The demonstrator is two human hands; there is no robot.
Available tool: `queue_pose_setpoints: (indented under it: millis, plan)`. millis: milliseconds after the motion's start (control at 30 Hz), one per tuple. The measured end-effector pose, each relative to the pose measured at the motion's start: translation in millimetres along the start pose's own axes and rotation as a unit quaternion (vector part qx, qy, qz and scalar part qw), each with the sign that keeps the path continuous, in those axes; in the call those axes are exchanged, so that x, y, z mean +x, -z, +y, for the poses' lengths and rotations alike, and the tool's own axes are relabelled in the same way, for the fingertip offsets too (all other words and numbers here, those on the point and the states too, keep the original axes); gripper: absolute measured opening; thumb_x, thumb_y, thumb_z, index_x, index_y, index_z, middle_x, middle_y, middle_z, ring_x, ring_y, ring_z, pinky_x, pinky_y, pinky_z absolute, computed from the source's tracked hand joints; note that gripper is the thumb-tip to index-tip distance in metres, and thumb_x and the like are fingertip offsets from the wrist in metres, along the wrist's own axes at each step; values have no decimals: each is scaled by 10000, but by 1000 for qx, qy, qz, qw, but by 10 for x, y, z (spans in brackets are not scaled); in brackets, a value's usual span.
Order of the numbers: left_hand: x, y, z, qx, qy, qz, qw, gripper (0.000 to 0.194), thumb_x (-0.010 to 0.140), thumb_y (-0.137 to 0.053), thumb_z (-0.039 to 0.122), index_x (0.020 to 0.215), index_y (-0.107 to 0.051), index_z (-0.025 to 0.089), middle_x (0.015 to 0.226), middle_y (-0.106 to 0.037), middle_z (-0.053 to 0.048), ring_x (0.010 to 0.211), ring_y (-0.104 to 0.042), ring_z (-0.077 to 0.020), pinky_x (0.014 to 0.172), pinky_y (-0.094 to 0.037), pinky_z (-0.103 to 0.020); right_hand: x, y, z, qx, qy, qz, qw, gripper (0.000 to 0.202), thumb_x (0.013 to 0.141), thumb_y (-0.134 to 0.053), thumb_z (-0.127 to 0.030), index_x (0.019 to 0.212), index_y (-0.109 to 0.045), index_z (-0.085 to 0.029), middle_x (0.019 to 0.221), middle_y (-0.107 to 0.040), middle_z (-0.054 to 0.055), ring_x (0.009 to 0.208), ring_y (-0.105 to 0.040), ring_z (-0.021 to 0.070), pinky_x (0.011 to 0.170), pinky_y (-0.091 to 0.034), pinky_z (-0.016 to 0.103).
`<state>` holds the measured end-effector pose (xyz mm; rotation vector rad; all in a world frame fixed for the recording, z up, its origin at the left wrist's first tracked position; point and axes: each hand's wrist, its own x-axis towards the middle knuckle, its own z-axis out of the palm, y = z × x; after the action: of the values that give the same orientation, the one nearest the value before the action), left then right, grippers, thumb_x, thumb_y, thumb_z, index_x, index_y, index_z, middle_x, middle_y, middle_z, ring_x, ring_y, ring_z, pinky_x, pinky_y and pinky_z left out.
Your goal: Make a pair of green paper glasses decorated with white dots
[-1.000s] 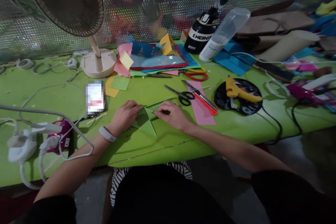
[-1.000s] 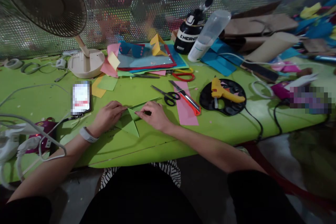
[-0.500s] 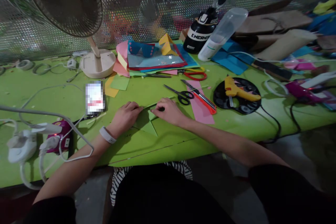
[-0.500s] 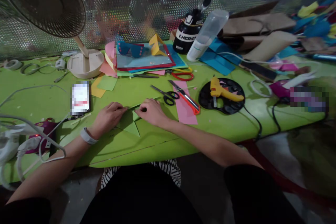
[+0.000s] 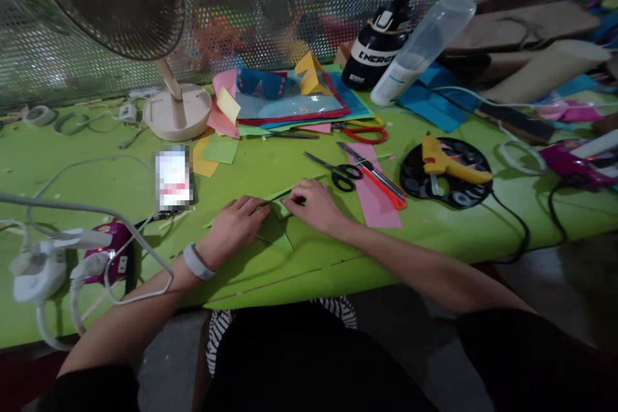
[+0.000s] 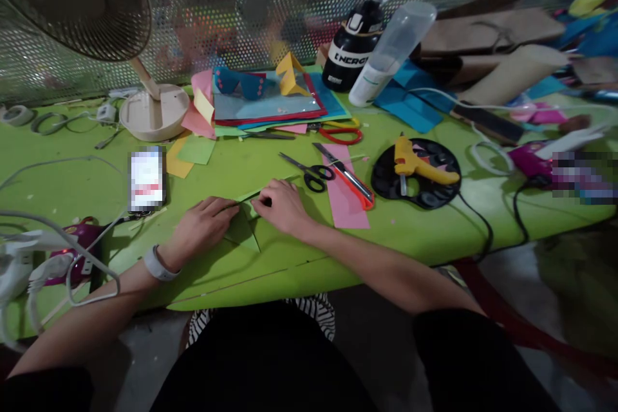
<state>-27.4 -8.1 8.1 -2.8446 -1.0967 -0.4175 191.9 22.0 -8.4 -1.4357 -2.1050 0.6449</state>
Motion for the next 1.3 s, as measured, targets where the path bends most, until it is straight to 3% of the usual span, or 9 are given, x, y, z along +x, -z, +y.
queue_pose_setpoints:
  millis: [167, 533, 1000, 1300]
  plan:
    - [11, 45, 22, 25, -21, -9, 999, 216, 924, -494, 144, 1106, -609, 132, 1090, -684, -104, 930, -639, -220, 757, -531, -352, -7, 5, -16, -4, -3, 0, 1000, 275, 872, -637, -333, 624, -596, -221, 760, -600, 37, 788, -553, 215, 771, -423, 426]
    - [-31, 83, 136, 81, -23, -47, 995, 291, 909, -491, 56, 1184, -578, 95, 1217, -645, -147, 1101, -625, -234, 821, -576, -334, -12, 29, -33, -15, -7, -23, 1000, 255, 877, -628, -328, 658, -605, -199, 814, -619, 35, 835, -551, 208, 800, -382, 395]
    - [1, 104, 141, 78, -22, -32, 996, 275, 950, -447, 102, 1200, -562, 110, 1154, -656, -137, 1042, -636, -228, 752, -574, -322, 0, 14, -72, -31, -19, -17, 999, 232, 874, -635, -297, 665, -627, -196, 804, -610, 28, 823, -551, 199, 796, -383, 388]
    - [19, 121, 165, 97, -21, -72, 992, 298, 937, -471, 107, 1214, -575, 138, 1144, -632, -126, 1005, -622, -242, 743, -539, -350, -1, 36, -92, -29, -9, -17, 999, 235, 867, -642, -309, 662, -630, -196, 785, -604, 28, 805, -548, 196, 794, -398, 388]
